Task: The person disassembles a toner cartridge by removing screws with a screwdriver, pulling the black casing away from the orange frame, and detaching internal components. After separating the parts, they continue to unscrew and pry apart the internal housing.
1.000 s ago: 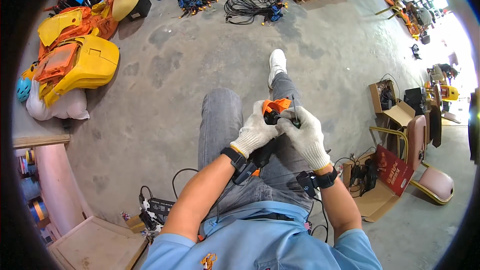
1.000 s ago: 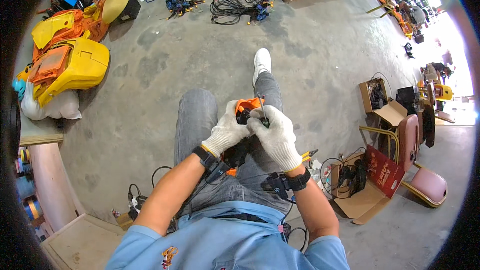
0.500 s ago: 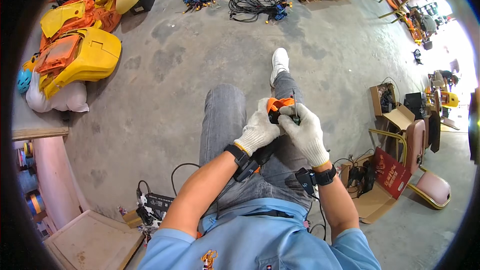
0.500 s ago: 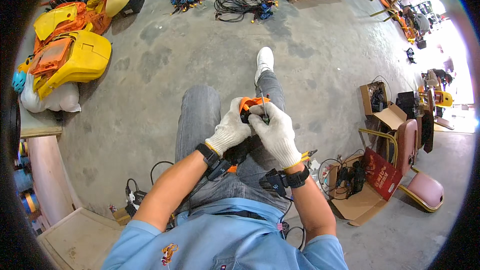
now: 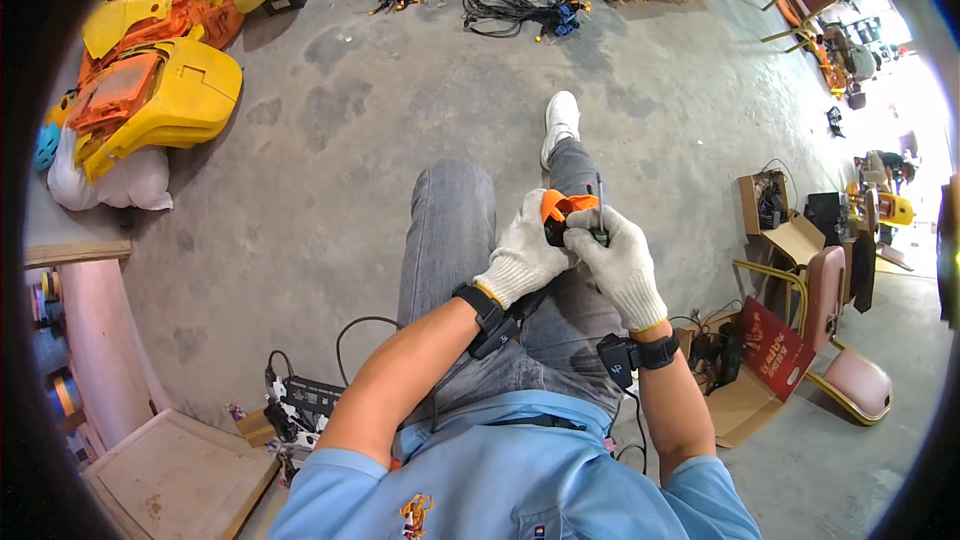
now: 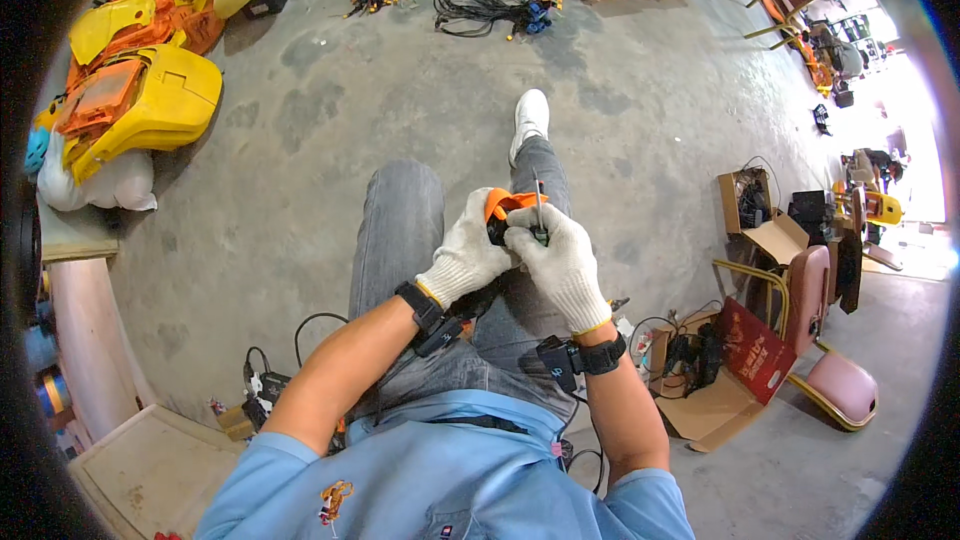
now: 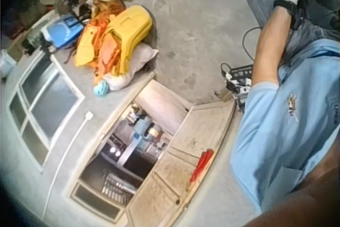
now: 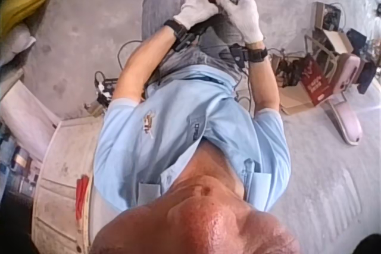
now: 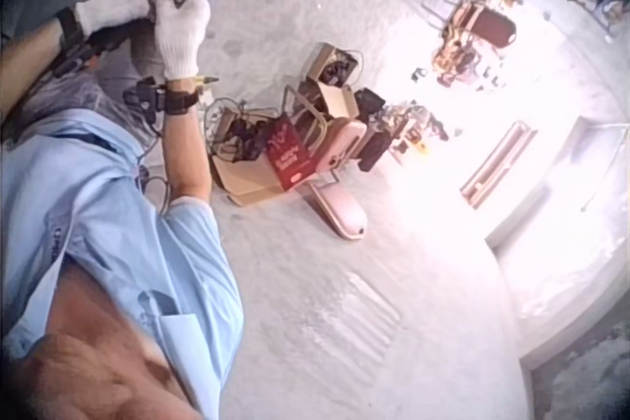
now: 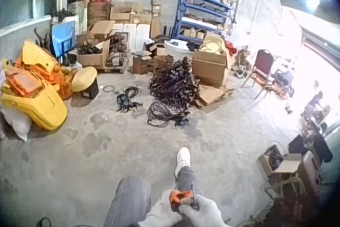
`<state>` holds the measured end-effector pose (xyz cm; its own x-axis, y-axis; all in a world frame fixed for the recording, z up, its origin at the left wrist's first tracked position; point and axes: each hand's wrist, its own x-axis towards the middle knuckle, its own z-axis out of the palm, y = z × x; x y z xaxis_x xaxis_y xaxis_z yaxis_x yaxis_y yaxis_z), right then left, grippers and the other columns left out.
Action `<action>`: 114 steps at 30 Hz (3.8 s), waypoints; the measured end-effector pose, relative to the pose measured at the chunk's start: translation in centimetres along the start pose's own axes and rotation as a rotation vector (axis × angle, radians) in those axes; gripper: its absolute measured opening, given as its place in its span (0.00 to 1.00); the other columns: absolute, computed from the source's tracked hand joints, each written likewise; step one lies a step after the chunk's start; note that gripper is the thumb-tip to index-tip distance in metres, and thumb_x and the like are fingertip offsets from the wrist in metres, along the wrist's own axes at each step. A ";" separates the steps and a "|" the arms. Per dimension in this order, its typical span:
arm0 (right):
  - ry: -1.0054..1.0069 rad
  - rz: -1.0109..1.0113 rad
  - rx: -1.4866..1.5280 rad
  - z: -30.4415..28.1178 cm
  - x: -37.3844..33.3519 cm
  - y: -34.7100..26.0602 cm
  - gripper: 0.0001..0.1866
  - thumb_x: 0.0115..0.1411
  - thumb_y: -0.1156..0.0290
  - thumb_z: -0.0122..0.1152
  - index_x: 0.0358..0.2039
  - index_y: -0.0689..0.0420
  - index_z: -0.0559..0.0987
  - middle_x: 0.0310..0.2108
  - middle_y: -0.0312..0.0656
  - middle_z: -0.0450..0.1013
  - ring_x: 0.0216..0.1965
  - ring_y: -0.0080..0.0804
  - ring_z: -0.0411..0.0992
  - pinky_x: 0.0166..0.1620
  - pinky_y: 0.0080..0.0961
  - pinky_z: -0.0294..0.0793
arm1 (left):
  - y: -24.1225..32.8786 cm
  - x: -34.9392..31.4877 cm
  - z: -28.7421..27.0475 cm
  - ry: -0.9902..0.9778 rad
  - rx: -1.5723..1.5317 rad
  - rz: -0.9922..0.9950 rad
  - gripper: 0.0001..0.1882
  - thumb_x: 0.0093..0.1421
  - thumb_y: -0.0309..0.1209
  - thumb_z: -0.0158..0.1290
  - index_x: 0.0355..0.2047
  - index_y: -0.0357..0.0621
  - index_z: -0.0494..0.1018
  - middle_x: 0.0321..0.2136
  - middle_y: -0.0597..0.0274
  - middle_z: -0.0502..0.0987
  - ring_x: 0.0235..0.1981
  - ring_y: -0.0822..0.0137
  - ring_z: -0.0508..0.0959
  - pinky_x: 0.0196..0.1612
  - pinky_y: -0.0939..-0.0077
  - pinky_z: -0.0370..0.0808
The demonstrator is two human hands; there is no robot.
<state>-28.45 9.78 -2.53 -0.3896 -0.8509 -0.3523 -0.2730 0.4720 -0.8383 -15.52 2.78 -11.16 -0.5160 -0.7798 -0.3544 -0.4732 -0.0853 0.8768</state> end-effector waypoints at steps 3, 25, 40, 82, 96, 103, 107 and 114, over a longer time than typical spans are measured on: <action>-0.007 0.022 0.018 -0.1 -0.1 0.1 0.09 0.65 0.75 0.68 0.45 0.63 0.85 0.32 0.38 0.83 0.33 0.21 0.79 0.40 0.23 0.80 | 0.3 -0.1 -0.1 -0.020 -0.004 -0.011 0.48 0.49 0.32 0.75 0.67 0.48 0.62 0.57 0.44 0.77 0.59 0.45 0.80 0.62 0.57 0.78; 0.005 0.126 0.067 0.0 -0.3 0.3 0.11 0.65 0.72 0.70 0.46 0.63 0.84 0.31 0.37 0.81 0.30 0.20 0.77 0.37 0.21 0.78 | -0.1 -0.1 0.1 -0.028 0.025 0.037 0.51 0.46 0.33 0.75 0.68 0.46 0.61 0.58 0.44 0.76 0.60 0.46 0.79 0.64 0.58 0.77; 0.065 0.111 0.003 0.5 -0.7 0.4 0.14 0.64 0.73 0.71 0.49 0.62 0.84 0.35 0.38 0.82 0.33 0.21 0.78 0.40 0.24 0.80 | -1.3 0.0 1.0 0.057 0.029 0.165 0.48 0.46 0.32 0.75 0.66 0.44 0.63 0.56 0.45 0.76 0.59 0.46 0.79 0.63 0.57 0.77; 0.083 -0.318 -0.471 -4.0 -8.6 0.6 0.21 0.64 0.75 0.68 0.57 0.57 0.81 0.45 0.51 0.80 0.46 0.52 0.82 0.48 0.40 0.81 | -1.3 1.3 1.4 0.184 0.044 0.094 0.48 0.47 0.37 0.76 0.65 0.40 0.63 0.58 0.43 0.73 0.61 0.43 0.75 0.66 0.56 0.73; 0.120 -0.298 -0.544 -3.0 -8.3 0.8 0.21 0.62 0.79 0.67 0.57 0.58 0.82 0.46 0.49 0.80 0.46 0.47 0.82 0.49 0.34 0.81 | -0.6 1.0 1.1 0.122 0.053 0.041 0.47 0.50 0.39 0.74 0.66 0.41 0.62 0.57 0.42 0.73 0.62 0.42 0.75 0.65 0.56 0.73; 0.161 -0.288 -0.562 -2.5 -8.4 -0.2 0.22 0.61 0.77 0.69 0.57 0.55 0.82 0.47 0.50 0.75 0.46 0.50 0.79 0.49 0.39 0.80 | -1.0 1.1 1.5 0.159 0.085 0.100 0.48 0.49 0.39 0.74 0.66 0.41 0.62 0.57 0.42 0.73 0.61 0.42 0.75 0.65 0.56 0.74; 0.193 -0.266 -0.420 -2.3 -8.4 0.3 0.20 0.60 0.76 0.71 0.53 0.53 0.82 0.47 0.52 0.72 0.47 0.51 0.78 0.46 0.41 0.80 | -1.2 1.2 1.9 0.183 0.077 0.078 0.48 0.49 0.39 0.75 0.66 0.40 0.62 0.57 0.42 0.73 0.60 0.43 0.76 0.65 0.56 0.74; 0.232 -0.418 -0.594 -3.1 -8.8 0.1 0.18 0.59 0.85 0.66 0.50 0.59 0.82 0.46 0.48 0.75 0.41 0.45 0.80 0.46 0.33 0.81 | -1.2 1.3 2.0 0.194 0.045 0.058 0.49 0.49 0.38 0.75 0.66 0.39 0.62 0.57 0.42 0.73 0.61 0.43 0.76 0.65 0.57 0.74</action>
<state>-27.77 17.98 1.76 -0.3065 -0.9470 0.0965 -0.8405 0.2216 -0.4945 -17.05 3.06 -13.33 -0.3979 -0.8879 -0.2308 -0.4802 -0.0128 0.8771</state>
